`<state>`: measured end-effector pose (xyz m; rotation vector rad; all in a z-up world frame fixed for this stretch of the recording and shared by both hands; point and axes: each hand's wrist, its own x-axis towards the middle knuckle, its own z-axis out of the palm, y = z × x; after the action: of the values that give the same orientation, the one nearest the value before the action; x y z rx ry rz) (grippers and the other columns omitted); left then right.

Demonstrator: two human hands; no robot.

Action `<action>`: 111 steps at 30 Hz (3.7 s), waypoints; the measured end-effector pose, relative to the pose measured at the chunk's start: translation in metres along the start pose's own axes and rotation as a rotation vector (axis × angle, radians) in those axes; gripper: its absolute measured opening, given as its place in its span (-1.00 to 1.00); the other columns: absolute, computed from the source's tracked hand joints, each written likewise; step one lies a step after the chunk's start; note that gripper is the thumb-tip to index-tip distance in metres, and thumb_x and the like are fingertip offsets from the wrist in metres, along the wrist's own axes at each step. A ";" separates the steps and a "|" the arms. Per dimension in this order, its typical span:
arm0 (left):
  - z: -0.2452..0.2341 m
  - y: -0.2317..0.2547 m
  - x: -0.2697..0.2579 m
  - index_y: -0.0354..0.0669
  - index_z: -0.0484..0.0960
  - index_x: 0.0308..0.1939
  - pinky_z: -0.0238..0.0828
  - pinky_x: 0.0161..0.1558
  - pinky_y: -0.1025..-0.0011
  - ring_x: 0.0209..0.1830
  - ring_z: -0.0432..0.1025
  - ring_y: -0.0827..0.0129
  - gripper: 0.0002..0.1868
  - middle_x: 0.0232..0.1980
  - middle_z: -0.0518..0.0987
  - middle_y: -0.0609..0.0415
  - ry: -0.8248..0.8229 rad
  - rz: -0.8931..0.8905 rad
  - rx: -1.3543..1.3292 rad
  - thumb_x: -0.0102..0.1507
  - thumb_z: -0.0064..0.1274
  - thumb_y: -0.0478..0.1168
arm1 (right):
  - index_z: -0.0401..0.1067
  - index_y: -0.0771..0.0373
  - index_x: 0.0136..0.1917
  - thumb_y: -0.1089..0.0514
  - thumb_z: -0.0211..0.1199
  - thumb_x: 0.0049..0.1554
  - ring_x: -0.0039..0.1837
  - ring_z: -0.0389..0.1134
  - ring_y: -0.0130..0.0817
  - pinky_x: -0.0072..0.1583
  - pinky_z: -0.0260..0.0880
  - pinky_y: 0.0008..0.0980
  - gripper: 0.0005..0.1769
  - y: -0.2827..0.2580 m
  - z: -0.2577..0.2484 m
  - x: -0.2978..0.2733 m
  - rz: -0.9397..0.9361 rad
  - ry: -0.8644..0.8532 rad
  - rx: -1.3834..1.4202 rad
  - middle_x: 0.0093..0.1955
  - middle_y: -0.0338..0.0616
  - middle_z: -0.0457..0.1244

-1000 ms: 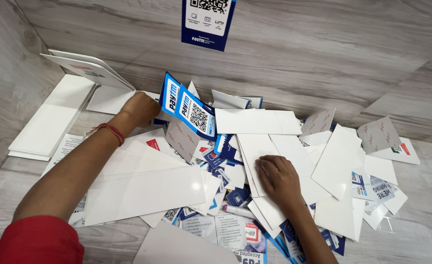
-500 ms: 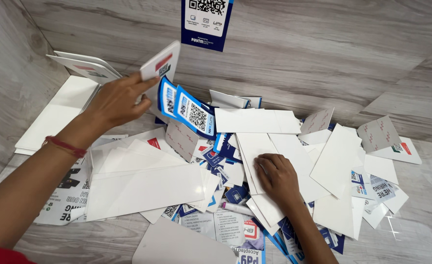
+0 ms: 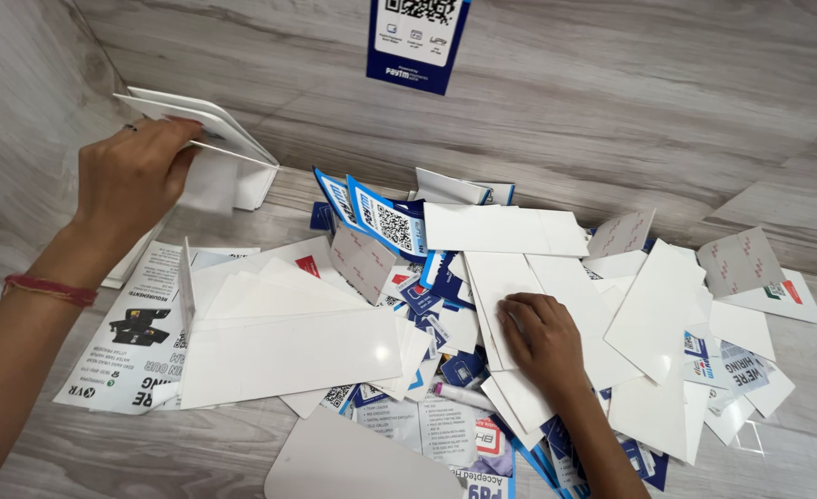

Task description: The person folds white rectangular paper cards with QR codes and logos along a pre-printed crease. They pick up cards from a pile, fold them, and place the finished cards into a separate stack on the left.

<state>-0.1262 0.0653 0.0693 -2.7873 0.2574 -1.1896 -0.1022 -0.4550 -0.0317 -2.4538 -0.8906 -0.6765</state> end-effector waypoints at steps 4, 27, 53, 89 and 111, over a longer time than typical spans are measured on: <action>0.008 -0.019 -0.010 -0.16 0.71 -0.12 0.53 -0.26 0.40 -0.20 0.60 0.25 -0.79 -0.03 0.60 0.06 0.050 -0.059 0.044 0.24 0.39 -0.21 | 0.57 0.22 0.00 0.19 0.31 0.11 0.07 0.38 -0.22 0.11 0.38 -0.25 -0.83 -0.002 0.001 0.001 0.014 0.006 -0.003 0.05 -0.19 0.39; 0.048 -0.075 -0.011 -0.13 0.64 -0.04 0.48 -0.19 0.35 -0.04 0.53 0.29 -0.56 0.03 0.62 0.11 0.104 -0.105 0.408 0.14 0.48 -0.04 | 0.58 0.21 0.01 0.18 0.32 0.11 0.10 0.39 -0.22 0.12 0.39 -0.25 -0.82 -0.008 -0.002 0.003 0.062 -0.016 -0.003 0.06 -0.18 0.39; 0.222 -0.038 -0.034 -0.43 0.44 0.20 0.34 0.15 0.03 0.22 0.38 -0.13 0.30 0.15 0.51 -0.30 -0.600 -0.834 -0.038 -0.18 0.30 0.64 | 0.57 0.19 -0.01 0.20 0.33 0.07 0.11 0.39 -0.23 0.11 0.39 -0.26 -0.82 -0.011 -0.001 0.007 0.093 -0.036 -0.043 0.06 -0.19 0.39; -0.002 0.037 -0.035 -0.47 -0.18 0.57 0.67 -0.25 0.23 -0.35 0.69 0.07 0.01 -0.32 0.72 -0.21 -1.238 -0.631 -0.281 0.28 0.06 -0.02 | 0.58 0.19 0.00 0.19 0.31 0.13 0.08 0.39 -0.25 0.12 0.39 -0.27 -0.84 -0.009 0.000 0.000 0.048 0.005 -0.027 0.05 -0.22 0.40; -0.076 0.098 -0.027 -0.14 -0.05 0.60 0.48 -0.42 0.40 -0.41 0.55 0.20 -0.18 -0.02 0.62 -0.31 0.097 -0.264 -0.261 0.36 0.03 -0.51 | 0.59 0.21 -0.01 0.20 0.29 0.13 0.09 0.40 -0.23 0.13 0.39 -0.26 -0.84 -0.009 0.000 0.001 0.039 0.014 -0.045 0.05 -0.20 0.40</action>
<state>-0.2110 -0.0277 0.0872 -3.0677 0.0542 -1.4473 -0.1074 -0.4482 -0.0291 -2.4960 -0.8283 -0.7066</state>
